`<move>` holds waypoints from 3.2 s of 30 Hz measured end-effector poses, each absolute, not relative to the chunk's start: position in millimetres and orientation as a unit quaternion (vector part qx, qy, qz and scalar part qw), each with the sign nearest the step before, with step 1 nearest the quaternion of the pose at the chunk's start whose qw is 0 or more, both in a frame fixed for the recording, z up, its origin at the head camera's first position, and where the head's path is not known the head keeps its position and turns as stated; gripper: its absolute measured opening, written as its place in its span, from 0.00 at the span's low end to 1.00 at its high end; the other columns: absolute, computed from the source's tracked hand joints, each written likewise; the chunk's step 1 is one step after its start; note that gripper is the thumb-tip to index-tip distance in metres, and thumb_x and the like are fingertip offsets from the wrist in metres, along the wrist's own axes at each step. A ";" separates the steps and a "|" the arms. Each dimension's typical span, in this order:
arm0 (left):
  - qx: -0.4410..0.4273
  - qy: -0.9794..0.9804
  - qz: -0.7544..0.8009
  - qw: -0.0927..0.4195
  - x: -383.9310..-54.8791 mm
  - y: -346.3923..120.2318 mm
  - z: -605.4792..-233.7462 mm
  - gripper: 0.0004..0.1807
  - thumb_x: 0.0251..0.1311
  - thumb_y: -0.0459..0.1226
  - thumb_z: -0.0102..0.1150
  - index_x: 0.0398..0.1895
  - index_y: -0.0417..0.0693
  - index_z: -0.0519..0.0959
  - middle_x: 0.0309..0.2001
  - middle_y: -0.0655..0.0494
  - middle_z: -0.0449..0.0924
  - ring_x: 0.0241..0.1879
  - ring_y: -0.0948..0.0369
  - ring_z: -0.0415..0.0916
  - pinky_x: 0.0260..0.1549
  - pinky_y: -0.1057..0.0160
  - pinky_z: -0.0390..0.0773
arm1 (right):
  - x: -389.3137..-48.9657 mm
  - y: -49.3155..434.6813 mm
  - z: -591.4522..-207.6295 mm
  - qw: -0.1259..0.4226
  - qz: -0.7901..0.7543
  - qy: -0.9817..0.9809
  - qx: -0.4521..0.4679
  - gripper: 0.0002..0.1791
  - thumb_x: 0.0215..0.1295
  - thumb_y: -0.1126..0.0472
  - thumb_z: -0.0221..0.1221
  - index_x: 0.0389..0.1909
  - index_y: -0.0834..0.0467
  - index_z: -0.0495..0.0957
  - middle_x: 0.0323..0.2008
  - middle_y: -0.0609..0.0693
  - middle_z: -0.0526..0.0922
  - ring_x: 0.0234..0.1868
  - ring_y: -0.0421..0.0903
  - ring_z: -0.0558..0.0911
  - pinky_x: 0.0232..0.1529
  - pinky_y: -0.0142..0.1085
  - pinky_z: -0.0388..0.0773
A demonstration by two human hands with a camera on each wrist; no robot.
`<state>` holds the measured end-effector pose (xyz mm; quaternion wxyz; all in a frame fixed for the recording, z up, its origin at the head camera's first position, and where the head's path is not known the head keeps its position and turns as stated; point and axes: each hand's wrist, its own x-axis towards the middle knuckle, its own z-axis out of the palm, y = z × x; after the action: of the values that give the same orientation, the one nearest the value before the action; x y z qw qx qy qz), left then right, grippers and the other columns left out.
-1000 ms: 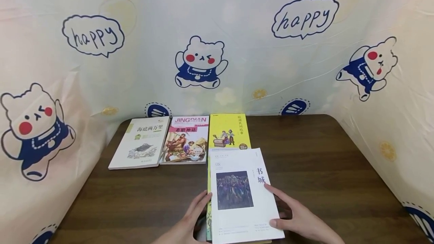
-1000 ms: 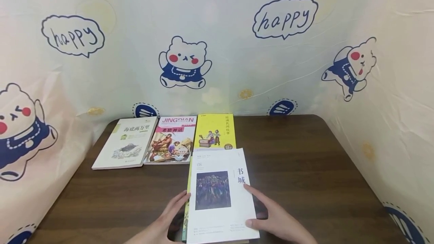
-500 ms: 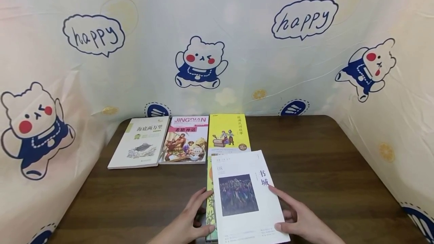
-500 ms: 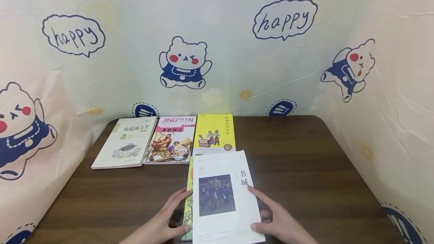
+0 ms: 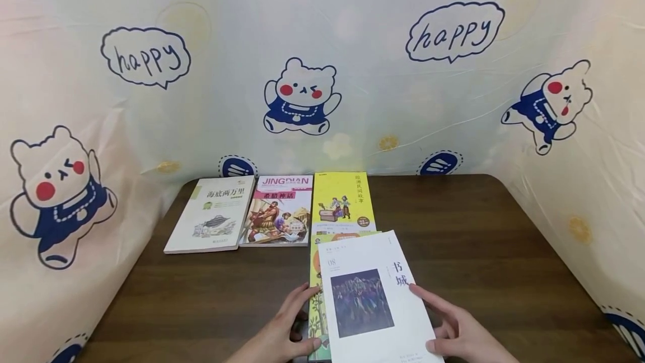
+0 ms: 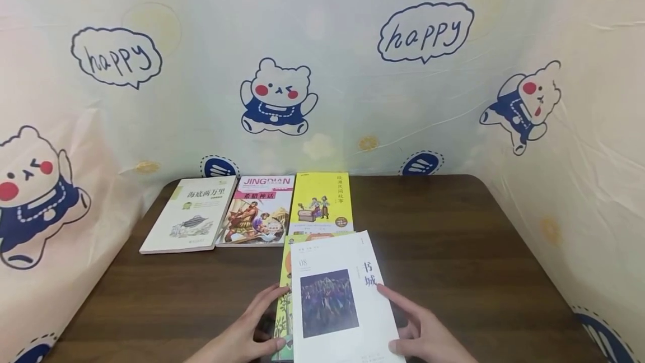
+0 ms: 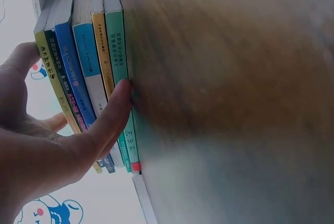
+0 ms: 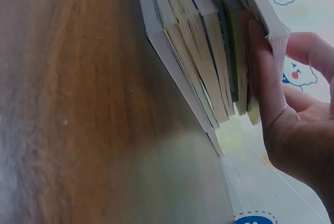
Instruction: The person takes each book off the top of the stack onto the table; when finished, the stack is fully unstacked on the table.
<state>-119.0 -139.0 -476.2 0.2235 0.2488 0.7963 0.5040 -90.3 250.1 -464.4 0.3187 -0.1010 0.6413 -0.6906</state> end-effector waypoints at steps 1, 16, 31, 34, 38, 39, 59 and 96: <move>0.251 0.797 0.502 0.224 -118.8 -139.1 -476.5 0.41 0.64 0.46 0.59 0.75 0.51 0.49 0.72 0.30 0.36 0.50 0.53 0.65 0.36 0.65 0.74 | -89.8 251.7 -463.2 0.326 -0.697 0.630 -0.105 0.43 0.65 0.70 0.56 0.76 0.42 0.48 0.58 0.61 0.75 0.37 0.56 0.85 0.25 0.26 0.74; 0.235 0.824 0.472 0.208 -119.7 -135.3 -471.3 0.42 0.62 0.50 0.61 0.75 0.58 0.52 0.72 0.34 0.41 0.66 0.31 0.50 0.48 0.35 0.69 | -88.2 263.3 -435.0 0.286 -0.632 0.720 -0.029 0.45 0.63 0.63 0.61 0.74 0.32 0.50 0.72 0.67 0.52 0.33 0.63 0.80 0.30 0.31 0.77; 0.232 0.817 0.477 0.228 -119.1 -136.8 -470.7 0.41 0.64 0.49 0.59 0.76 0.58 0.50 0.73 0.33 0.40 0.66 0.29 0.49 0.48 0.32 0.67 | -91.9 272.1 -417.6 0.244 -0.581 0.777 -0.021 0.49 0.60 0.61 0.64 0.76 0.38 0.47 0.74 0.66 0.45 0.26 0.58 0.77 0.27 0.35 0.74; 0.239 0.818 0.474 0.223 -118.7 -138.0 -470.9 0.41 0.64 0.49 0.59 0.76 0.58 0.49 0.73 0.33 0.40 0.66 0.30 0.50 0.48 0.33 0.68 | -94.3 276.0 -412.2 0.223 -0.568 0.792 -0.017 0.49 0.60 0.61 0.64 0.76 0.40 0.47 0.73 0.65 0.47 0.24 0.56 0.75 0.28 0.34 0.74; 0.242 0.818 0.472 0.221 -118.3 -139.3 -472.0 0.41 0.64 0.50 0.58 0.76 0.58 0.49 0.73 0.33 0.40 0.66 0.30 0.51 0.47 0.36 0.70 | -97.1 278.3 -404.2 0.191 -0.559 0.807 -0.022 0.49 0.60 0.62 0.64 0.76 0.41 0.46 0.74 0.63 0.46 0.23 0.54 0.75 0.30 0.36 0.74; 0.241 0.817 0.474 0.223 -118.3 -139.5 -472.1 0.41 0.65 0.49 0.58 0.76 0.59 0.49 0.73 0.33 0.40 0.66 0.30 0.51 0.46 0.36 0.71 | -97.8 278.4 -402.4 0.185 -0.562 0.805 -0.025 0.49 0.60 0.63 0.63 0.76 0.42 0.45 0.74 0.63 0.45 0.25 0.53 0.78 0.32 0.37 0.75; 0.240 0.808 0.483 0.237 -120.0 -140.9 -475.4 0.39 0.66 0.48 0.56 0.76 0.59 0.49 0.73 0.34 0.38 0.65 0.32 0.54 0.47 0.40 0.72 | -140.0 314.0 -388.6 0.101 -0.544 0.833 -0.002 0.49 0.63 0.63 0.61 0.77 0.47 0.40 0.74 0.67 0.38 0.44 0.51 0.84 0.40 0.39 0.79; 0.231 0.815 0.476 0.237 -115.9 -139.4 -470.1 0.39 0.66 0.48 0.57 0.75 0.62 0.49 0.73 0.36 0.39 0.67 0.32 0.50 0.48 0.35 0.69 | -220.6 312.8 -404.4 0.093 -0.444 0.891 0.005 0.47 0.59 0.73 0.57 0.76 0.60 0.42 0.68 0.78 0.46 0.34 0.52 0.81 0.35 0.41 0.82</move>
<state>-115.9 -139.4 -470.1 0.2372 0.2309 0.8148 0.4760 -220.6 312.8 -404.4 0.0932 0.0052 0.8914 -0.4436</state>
